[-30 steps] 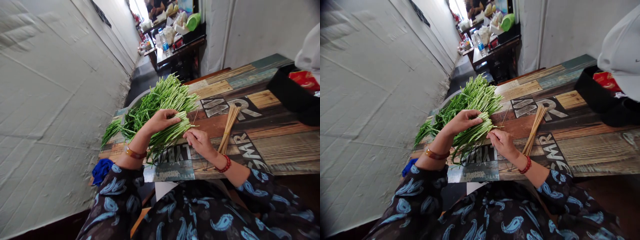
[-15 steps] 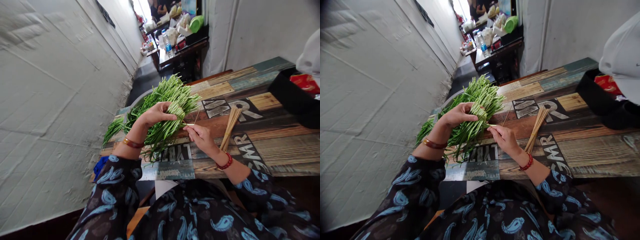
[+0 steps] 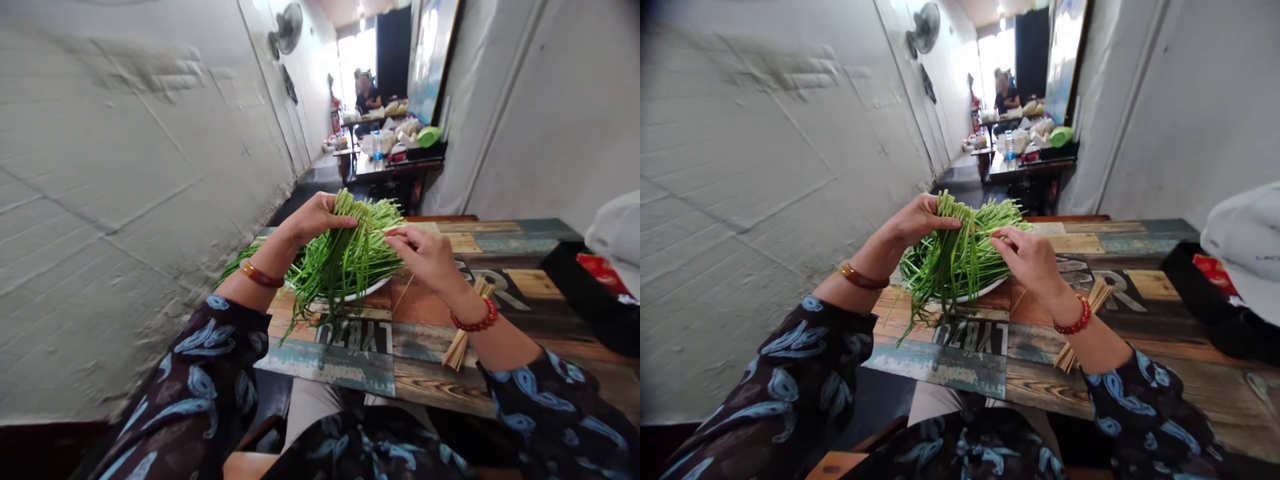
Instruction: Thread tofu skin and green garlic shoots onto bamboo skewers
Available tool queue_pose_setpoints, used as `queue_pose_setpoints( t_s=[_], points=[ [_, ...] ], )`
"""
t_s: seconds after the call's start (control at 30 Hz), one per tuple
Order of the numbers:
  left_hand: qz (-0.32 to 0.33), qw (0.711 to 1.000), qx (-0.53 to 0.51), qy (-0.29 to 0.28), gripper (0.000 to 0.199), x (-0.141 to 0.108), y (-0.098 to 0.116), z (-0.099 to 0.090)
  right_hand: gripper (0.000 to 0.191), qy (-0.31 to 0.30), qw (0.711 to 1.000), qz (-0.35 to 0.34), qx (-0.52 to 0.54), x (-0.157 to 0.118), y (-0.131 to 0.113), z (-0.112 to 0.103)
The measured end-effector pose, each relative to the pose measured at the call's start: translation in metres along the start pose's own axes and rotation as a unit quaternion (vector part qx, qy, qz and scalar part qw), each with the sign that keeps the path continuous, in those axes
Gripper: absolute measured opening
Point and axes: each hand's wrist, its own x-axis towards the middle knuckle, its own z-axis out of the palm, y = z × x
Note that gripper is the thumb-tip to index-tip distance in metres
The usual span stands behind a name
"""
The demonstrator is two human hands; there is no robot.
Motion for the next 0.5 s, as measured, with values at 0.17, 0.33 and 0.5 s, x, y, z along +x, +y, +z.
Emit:
queue_pose_setpoints(
  t_s=[0.17,0.33,0.5],
  points=[
    [0.083,0.994,-0.058,0.042,0.028,-0.006,0.019,-0.020,0.022,0.047,0.997,-0.038,-0.039,0.056,-0.025,-0.006],
    [0.108,0.990,-0.089,0.028,0.034,-0.011,0.011,-0.030,0.024,0.050,0.997,-0.028,-0.053,0.069,-0.034,-0.006],
    [0.118,0.990,-0.079,0.022,0.041,-0.014,-0.011,-0.039,0.026,0.043,0.997,0.009,-0.059,0.071,-0.027,-0.005]
  ],
)
